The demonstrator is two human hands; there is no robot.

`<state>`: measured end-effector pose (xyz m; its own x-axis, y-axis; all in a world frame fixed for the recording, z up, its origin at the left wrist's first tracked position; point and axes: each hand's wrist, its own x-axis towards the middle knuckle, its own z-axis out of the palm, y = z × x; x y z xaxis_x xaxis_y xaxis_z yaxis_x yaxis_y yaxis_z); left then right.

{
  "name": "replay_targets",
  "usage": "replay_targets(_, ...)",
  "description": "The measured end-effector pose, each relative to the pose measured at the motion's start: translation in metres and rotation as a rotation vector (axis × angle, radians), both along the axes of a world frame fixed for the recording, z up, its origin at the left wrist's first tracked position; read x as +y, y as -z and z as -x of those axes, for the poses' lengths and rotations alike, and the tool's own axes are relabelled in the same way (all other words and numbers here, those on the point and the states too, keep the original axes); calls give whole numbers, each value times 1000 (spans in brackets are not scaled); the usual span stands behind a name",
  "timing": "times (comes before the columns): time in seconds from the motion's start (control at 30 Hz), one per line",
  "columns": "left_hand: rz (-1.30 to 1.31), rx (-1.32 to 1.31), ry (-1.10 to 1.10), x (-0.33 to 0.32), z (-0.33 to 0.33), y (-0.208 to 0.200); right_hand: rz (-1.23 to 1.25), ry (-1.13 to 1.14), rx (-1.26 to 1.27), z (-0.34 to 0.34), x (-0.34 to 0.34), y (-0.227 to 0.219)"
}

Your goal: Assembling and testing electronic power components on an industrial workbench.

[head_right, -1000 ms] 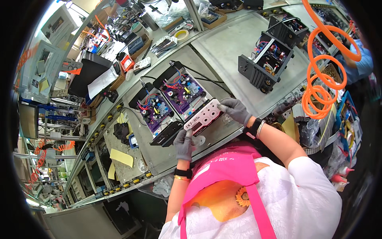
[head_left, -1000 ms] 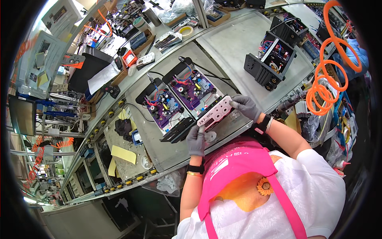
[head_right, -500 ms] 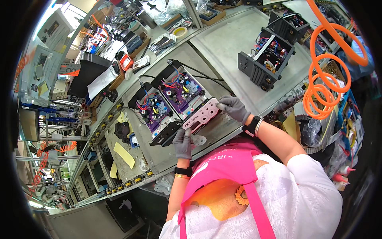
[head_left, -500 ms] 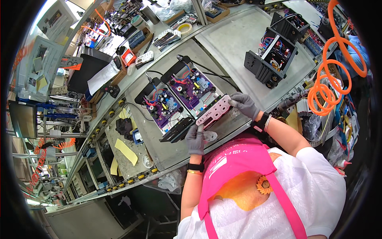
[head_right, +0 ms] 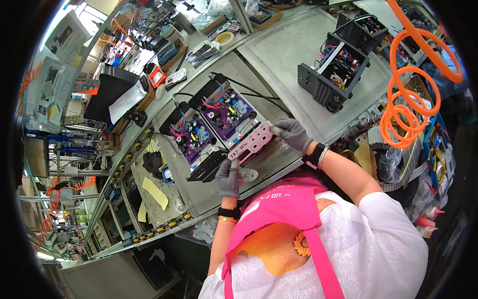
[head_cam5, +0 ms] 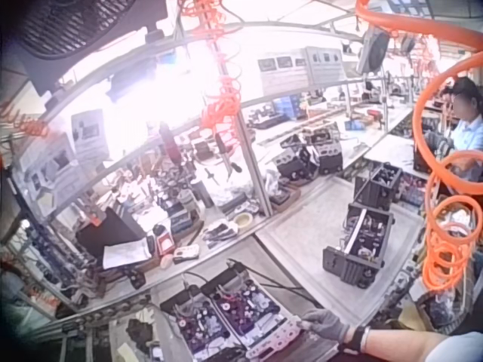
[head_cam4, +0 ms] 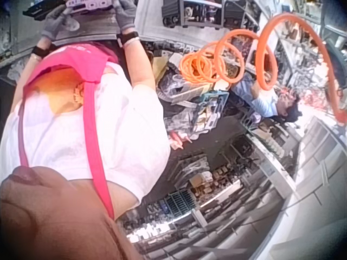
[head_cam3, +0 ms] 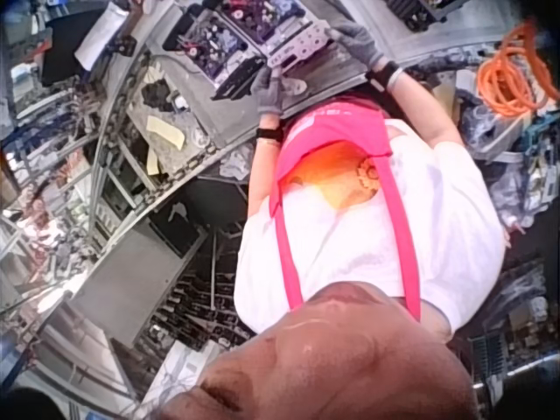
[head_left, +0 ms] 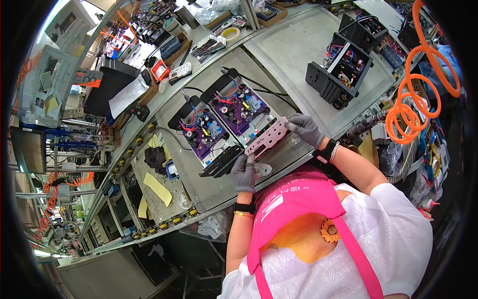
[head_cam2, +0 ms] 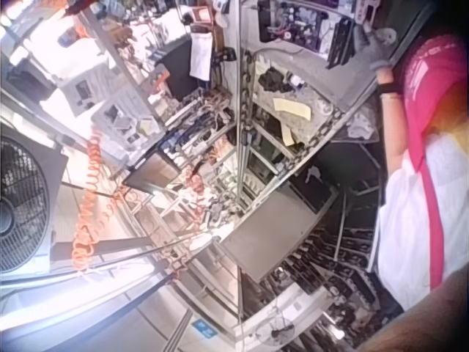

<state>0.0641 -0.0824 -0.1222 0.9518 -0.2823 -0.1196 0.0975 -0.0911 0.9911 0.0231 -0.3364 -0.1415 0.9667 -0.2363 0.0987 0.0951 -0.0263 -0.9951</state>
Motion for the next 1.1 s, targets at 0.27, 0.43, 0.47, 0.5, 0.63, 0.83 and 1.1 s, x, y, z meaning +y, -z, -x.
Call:
replay_targets(0.27, -11, 23, -10, -1, -1, -2, 46, 27, -41, -3, 0, 5)
replay_targets(0.43, 25, -27, -31, -1, -2, 4, 40, 24, -37, -4, 0, 7)
replay_targets(0.47, 12, -12, -21, 0, -2, 5, 39, 27, -35, -4, 0, 9)
replay_targets(0.5, -1, 3, -12, 1, -3, 7, 38, 23, -36, -4, 0, 10)
replay_targets(0.63, 7, -104, -40, 1, -4, 14, 46, 40, -47, -5, 2, 9)
replay_targets(0.83, -8, -57, -9, 2, -4, 7, 40, 52, -43, -4, 3, 6)
replay_targets(1.1, -53, -133, -13, 2, -5, 7, 91, 117, -52, -5, 9, 6)
